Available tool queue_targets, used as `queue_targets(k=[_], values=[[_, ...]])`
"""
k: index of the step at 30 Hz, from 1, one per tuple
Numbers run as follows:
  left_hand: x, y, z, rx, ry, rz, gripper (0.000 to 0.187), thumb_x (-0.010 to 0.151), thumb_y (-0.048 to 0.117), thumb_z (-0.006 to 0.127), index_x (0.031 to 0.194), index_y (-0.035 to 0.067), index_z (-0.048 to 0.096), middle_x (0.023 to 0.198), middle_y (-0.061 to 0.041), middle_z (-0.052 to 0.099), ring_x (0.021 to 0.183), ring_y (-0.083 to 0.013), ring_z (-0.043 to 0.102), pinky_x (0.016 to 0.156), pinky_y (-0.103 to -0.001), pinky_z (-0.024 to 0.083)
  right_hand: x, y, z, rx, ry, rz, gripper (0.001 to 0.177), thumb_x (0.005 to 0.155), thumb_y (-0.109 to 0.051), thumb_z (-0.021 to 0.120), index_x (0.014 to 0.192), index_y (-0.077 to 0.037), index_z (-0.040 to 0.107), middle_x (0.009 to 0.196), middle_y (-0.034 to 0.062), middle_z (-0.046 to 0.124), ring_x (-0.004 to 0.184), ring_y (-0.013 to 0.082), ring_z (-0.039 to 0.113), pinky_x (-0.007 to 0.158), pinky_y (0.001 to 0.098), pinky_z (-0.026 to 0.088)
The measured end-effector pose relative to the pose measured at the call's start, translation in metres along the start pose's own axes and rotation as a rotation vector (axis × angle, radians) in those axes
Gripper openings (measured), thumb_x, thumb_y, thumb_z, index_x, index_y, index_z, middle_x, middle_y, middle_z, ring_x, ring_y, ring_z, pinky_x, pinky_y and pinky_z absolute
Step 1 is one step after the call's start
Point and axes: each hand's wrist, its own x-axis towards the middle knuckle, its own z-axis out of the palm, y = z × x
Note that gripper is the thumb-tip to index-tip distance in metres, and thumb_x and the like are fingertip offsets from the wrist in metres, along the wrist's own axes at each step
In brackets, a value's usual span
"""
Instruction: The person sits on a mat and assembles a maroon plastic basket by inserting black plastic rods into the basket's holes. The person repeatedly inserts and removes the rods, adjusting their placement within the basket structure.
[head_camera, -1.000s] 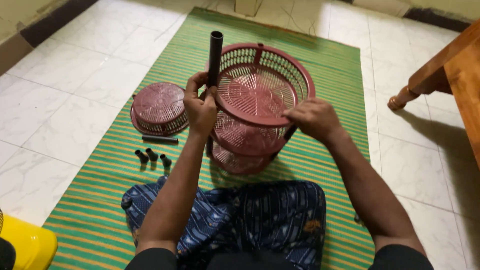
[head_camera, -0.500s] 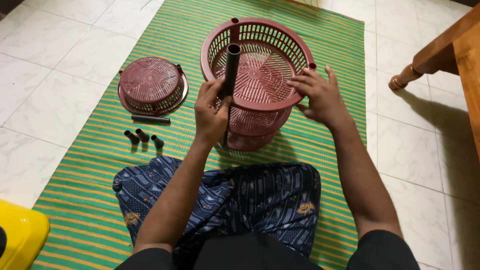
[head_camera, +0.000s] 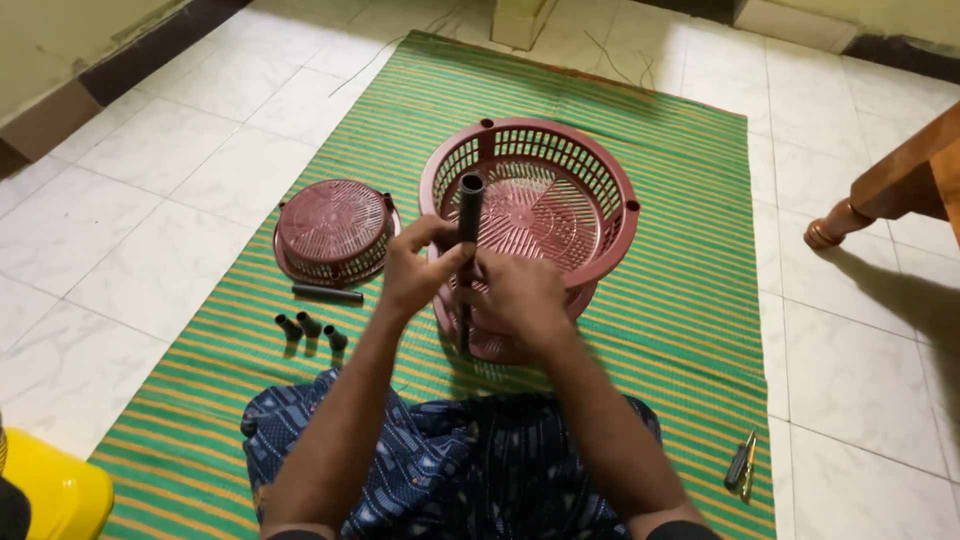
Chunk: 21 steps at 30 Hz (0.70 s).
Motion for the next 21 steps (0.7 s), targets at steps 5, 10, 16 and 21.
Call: queue_targets(k=[5, 10, 16, 21], values=[[0.066, 0.025, -0.008, -0.250, -0.430, 0.132, 0.049, 0.080, 0.017, 0.086, 0.126, 0.007, 0.070, 0.108, -0.005, 0.073, 0.106, -0.0157, 0.069, 0.095, -0.033, 0.056, 0.000, 0.002, 0.007, -0.019, 0.061, 0.013, 0.049, 0.083, -0.066, 0.067, 0.095, -0.019, 0.077, 0.080, 0.0087, 0.075, 0.075, 0.0304, 0.073, 0.071, 0.0465, 0.056], [0.104, 0.040, 0.009, -0.910, -0.903, -0.050, 0.041, 0.087, 0.016, 0.084, 0.124, 0.004, 0.072, 0.115, -0.008, 0.076, 0.113, -0.0189, 0.073, 0.104, -0.037, 0.058, 0.005, 0.009, 0.007, -0.028, 0.034, -0.014, 0.048, 0.086, -0.063, 0.065, 0.089, -0.017, 0.075, 0.072, 0.0071, 0.073, 0.069, 0.0291, 0.072, 0.063, 0.0473, 0.055], [0.082, 0.028, 0.009, -0.769, -0.631, -0.289, 0.028, 0.085, 0.006, 0.081, 0.113, 0.003, 0.077, 0.081, -0.004, 0.067, 0.059, -0.0096, 0.052, 0.051, -0.026, 0.037, 0.001, 0.012, 0.013, -0.008, 0.131, -0.071, 0.045, 0.081, -0.061, 0.068, 0.090, -0.018, 0.074, 0.071, 0.0086, 0.072, 0.068, 0.0324, 0.071, 0.062, 0.0484, 0.054], [0.070, 0.047, 0.042, -0.485, -0.150, -0.011, 0.016, 0.089, 0.004, 0.077, 0.105, 0.006, 0.076, 0.090, 0.000, 0.068, 0.080, -0.0043, 0.059, 0.070, -0.022, 0.047, 0.012, 0.011, 0.005, -0.065, -0.024, 0.015, 0.037, 0.078, -0.058, 0.068, 0.083, -0.021, 0.076, 0.075, 0.0097, 0.073, 0.073, 0.0343, 0.072, 0.067, 0.0506, 0.055]])
